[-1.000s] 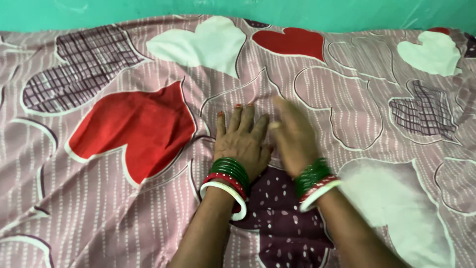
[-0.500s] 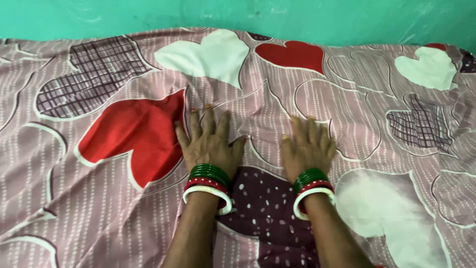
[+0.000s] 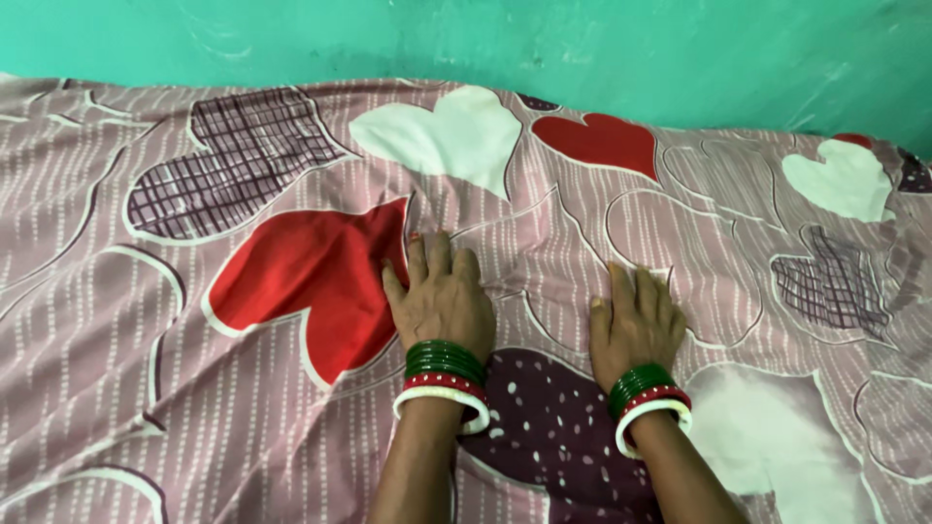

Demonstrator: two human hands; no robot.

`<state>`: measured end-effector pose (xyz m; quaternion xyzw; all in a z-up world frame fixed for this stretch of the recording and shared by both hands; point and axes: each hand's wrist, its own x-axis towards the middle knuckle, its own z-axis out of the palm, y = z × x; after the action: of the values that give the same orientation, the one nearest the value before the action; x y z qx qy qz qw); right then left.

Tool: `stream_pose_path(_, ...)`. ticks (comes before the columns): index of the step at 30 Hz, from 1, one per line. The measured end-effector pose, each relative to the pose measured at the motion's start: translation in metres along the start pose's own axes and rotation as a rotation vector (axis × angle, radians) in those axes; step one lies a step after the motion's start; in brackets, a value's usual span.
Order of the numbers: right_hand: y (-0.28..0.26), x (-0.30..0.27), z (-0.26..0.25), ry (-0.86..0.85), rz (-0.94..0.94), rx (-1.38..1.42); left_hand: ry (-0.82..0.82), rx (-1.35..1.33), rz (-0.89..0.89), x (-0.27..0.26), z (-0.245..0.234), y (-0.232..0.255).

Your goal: The person smoothes a patterned bedsheet over a mattress by hand and tucks the edges into the bed frame.

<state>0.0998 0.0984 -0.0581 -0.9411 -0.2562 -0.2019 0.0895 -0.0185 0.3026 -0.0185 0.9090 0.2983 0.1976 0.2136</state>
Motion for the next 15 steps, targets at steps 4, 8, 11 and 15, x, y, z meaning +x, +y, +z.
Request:
stream_pose_path(4,-0.003,0.002,0.002,-0.019,-0.01,-0.023,0.024,-0.051,-0.008,0.0,-0.003,-0.002)
stream_pose_path(8,-0.015,0.011,-0.007,-0.024,-0.024,-0.048,0.112,-0.142,0.032,0.002,-0.001,0.003)
stream_pose_path(11,-0.046,0.016,-0.009,-0.084,-0.017,0.097,0.178,-0.271,0.2,-0.004,0.007,0.012)
stream_pose_path(15,-0.088,0.007,-0.009,-0.148,-0.314,0.231,0.089,-0.365,0.276,-0.008,0.019,0.021)
